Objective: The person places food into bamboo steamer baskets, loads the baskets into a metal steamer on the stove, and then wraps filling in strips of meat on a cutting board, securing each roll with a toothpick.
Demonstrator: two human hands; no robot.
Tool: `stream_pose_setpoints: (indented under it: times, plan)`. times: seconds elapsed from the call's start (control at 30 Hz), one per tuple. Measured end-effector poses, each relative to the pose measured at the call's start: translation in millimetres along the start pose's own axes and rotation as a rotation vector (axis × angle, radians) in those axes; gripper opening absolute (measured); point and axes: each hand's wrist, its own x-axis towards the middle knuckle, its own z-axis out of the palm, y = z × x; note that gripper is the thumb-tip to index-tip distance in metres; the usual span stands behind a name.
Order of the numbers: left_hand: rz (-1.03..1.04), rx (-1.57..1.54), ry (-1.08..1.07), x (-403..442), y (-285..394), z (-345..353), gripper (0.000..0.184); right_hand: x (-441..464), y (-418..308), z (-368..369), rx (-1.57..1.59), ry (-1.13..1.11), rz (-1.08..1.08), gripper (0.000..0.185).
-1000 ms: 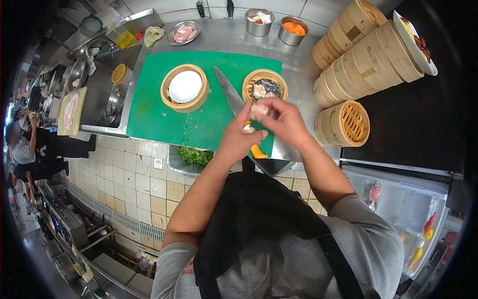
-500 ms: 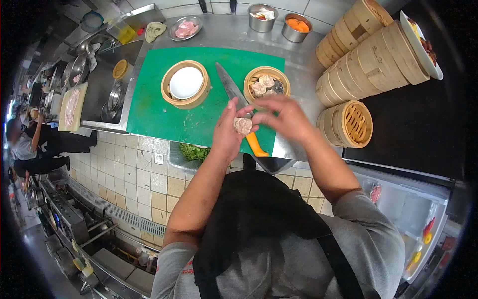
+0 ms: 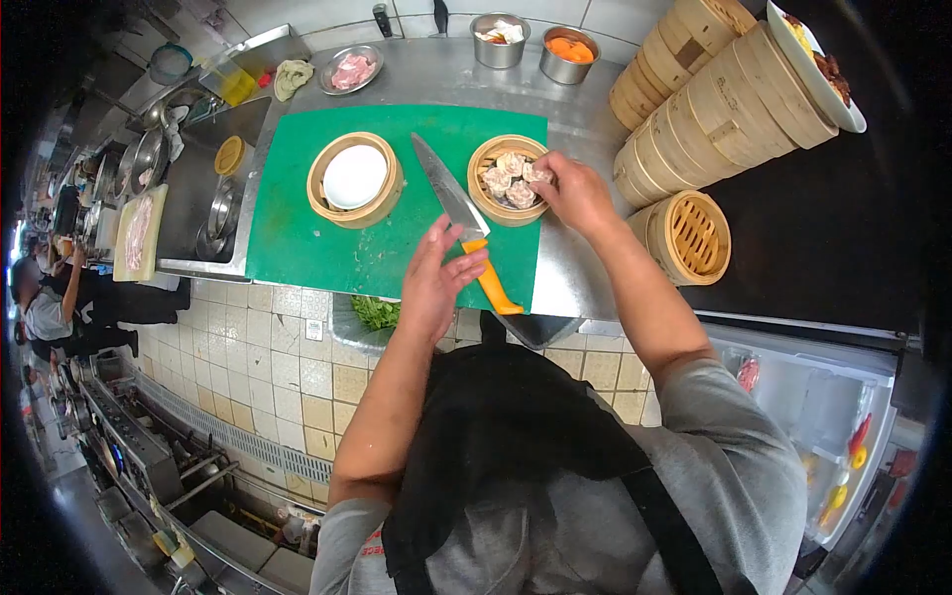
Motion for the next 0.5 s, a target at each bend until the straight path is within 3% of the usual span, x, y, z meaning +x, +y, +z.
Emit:
stream_pose_setpoints:
  times: [0.13,0.2,0.27,0.3,0.37,0.47,0.5]
  plan:
    - [-0.008,0.001,0.108,-18.4,-4.7,-22.4,0.073,-5.5,10.7,12.6,-0.096,-0.014,-0.039,0.016]
    - [-0.029,-0.005,0.162,-28.7,-7.2,-32.7,0.070,-21.1,15.4,19.7,-0.124,0.196,-0.213,0.014]
    - [-0.019,0.020,0.144,-38.5,-13.8,-46.1,0.070,-48.1,1.7,5.7,-0.055,0.305,-0.206,0.010]
    - [-0.029,0.046,0.148,-43.3,-13.7,-46.7,0.069,-67.1,-1.9,-5.9,-0.096,0.355,-0.149,0.010]
    - [-0.050,0.079,0.127,-52.5,-17.8,-52.6,0.065,-114.8,-7.9,-28.8,0.210,0.345,-0.105,0.008]
    - [-0.081,0.121,0.020,-58.5,-32.3,-63.4,0.060,-206.5,-3.2,-65.9,0.132,0.523,0.058,0.010]
    - [-0.075,0.131,0.004,-60.9,-36.9,-67.6,0.058,-241.4,6.6,-83.9,-0.020,0.613,0.080,0.010]
